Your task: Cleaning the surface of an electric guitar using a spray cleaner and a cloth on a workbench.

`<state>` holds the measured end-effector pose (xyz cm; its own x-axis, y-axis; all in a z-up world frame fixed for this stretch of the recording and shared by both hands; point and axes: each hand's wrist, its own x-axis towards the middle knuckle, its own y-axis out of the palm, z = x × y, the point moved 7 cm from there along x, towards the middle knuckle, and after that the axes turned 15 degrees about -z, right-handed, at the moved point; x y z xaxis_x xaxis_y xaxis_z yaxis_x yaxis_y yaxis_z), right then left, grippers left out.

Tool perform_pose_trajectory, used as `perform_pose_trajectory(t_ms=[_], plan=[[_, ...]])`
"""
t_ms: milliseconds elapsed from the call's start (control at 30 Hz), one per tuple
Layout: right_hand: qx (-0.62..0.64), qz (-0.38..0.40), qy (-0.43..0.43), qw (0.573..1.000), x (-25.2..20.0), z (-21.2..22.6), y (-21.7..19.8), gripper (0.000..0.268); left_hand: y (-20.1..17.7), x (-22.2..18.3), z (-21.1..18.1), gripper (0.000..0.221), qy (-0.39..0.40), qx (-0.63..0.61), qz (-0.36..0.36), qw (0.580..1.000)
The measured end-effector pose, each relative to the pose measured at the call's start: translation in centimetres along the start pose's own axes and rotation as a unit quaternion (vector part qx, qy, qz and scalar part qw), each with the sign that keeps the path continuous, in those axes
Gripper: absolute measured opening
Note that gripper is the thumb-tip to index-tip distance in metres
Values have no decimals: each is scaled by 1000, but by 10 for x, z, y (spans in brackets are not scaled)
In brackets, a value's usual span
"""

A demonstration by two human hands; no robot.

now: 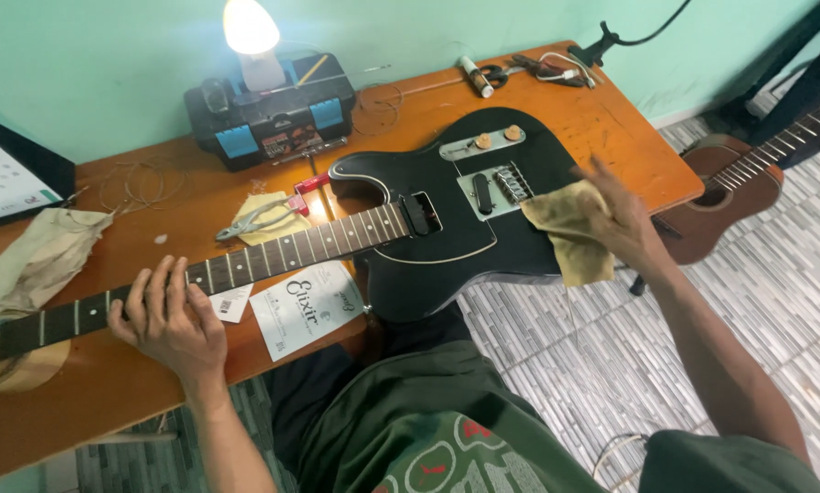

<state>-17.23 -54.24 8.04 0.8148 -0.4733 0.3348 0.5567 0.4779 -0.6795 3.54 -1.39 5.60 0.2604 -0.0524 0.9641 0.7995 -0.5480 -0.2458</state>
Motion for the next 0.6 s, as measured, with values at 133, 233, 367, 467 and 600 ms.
perform_pose_trajectory(t_ms=[133,233,367,467,600], plan=[[-195,89,149,965,-7,-3,10,83,2,-2,0,48,4,1,4,1000],[-260,131,-53,955,-14,-51,52,70,2,0,0,45,23,9,-3,1000],[-357,-1,-352,865,22,-82,68,62,5,-13,4,39,13,14,22,1000],[-262,92,-52,959,76,-102,66,79,7,-7,3,45,6,25,-9,1000],[-59,10,-83,995,86,-119,56,66,7,-17,18,39,1,0,1,1000]])
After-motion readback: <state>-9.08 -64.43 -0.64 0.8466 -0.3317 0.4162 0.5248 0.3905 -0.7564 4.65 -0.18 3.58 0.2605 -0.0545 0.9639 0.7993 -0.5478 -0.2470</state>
